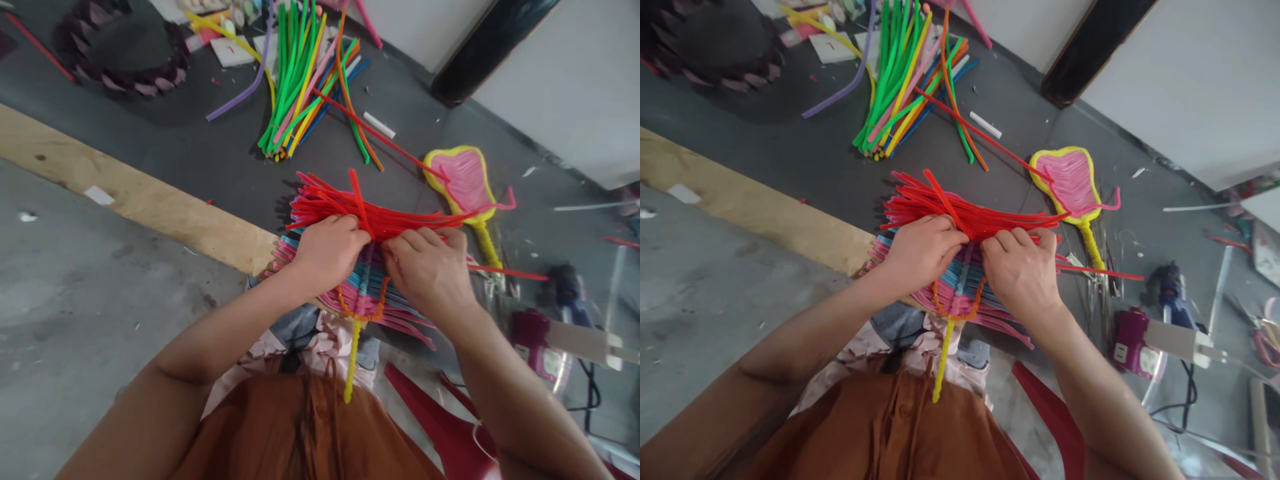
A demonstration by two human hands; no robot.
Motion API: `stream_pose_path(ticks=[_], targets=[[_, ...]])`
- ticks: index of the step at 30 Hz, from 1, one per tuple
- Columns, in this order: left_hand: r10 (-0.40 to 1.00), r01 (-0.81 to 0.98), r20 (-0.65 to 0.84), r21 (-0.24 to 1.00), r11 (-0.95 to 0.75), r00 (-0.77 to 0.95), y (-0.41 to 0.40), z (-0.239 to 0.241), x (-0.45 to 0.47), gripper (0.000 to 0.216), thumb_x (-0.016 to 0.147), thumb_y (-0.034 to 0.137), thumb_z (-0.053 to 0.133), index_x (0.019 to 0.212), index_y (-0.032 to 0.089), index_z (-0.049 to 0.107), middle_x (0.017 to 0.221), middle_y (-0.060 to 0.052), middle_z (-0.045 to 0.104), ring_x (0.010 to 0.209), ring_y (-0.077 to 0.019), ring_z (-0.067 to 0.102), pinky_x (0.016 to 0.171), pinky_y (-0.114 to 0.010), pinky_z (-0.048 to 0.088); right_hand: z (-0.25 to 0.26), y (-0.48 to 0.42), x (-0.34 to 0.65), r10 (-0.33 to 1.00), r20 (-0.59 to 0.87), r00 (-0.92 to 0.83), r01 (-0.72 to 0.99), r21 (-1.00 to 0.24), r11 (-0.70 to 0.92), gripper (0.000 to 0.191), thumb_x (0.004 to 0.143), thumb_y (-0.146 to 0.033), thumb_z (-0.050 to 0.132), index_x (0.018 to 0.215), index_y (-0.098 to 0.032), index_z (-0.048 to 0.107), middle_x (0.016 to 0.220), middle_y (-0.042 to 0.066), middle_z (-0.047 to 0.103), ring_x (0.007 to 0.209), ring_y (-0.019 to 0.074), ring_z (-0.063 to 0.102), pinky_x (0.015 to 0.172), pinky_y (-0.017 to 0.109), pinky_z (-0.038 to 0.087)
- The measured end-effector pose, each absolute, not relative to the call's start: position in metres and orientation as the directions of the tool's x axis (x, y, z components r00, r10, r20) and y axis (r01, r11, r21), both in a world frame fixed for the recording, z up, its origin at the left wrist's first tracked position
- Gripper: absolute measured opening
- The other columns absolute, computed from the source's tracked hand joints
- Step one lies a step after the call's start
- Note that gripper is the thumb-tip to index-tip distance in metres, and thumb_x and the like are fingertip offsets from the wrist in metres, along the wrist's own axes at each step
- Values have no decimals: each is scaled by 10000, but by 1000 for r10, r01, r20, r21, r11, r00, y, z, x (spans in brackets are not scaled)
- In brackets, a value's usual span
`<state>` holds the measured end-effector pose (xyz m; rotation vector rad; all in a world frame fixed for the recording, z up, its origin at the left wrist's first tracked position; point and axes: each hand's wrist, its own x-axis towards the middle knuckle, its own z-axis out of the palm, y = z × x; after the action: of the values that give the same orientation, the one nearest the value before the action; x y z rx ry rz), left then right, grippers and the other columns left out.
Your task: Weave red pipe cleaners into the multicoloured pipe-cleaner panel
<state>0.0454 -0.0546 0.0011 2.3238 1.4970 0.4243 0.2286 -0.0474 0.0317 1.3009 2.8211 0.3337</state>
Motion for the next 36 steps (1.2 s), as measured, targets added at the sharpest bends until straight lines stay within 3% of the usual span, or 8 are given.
stream_pose_path(ticks=[8, 17, 36], targets=[[916, 808, 62, 450, -379, 396, -54, 2, 45, 267, 923, 188, 488, 997, 218, 742, 927, -65, 686, 860, -213, 618, 712, -319, 448, 22, -49, 236, 776, 101, -623, 782, 123, 611, 248, 971, -233, 442, 878, -192, 668, 813, 39, 697, 782, 203, 554, 816, 375, 262], [917, 815, 49, 441, -375, 395, -54, 2, 45, 257, 922, 205, 501, 1015, 238, 739, 933, -59, 684, 882, -234, 623, 698, -333, 440, 25, -48, 233, 755, 99, -648, 755, 210, 621, 213, 962, -235, 470, 860, -194, 653, 783, 31, 689, 776, 206, 553, 817, 389, 257], [919, 818, 31, 444, -366, 394, -53, 4, 44, 216, 933, 212, 526, 1035, 189, 715, 951, -63, 685, 924, -233, 639, 769, -336, 475, 27, -49, 239, 781, 125, -612, 791, 90, 605, 177, 938, -232, 505, 857, -185, 655, 791, 36, 674, 791, 218, 591, 823, 374, 309]])
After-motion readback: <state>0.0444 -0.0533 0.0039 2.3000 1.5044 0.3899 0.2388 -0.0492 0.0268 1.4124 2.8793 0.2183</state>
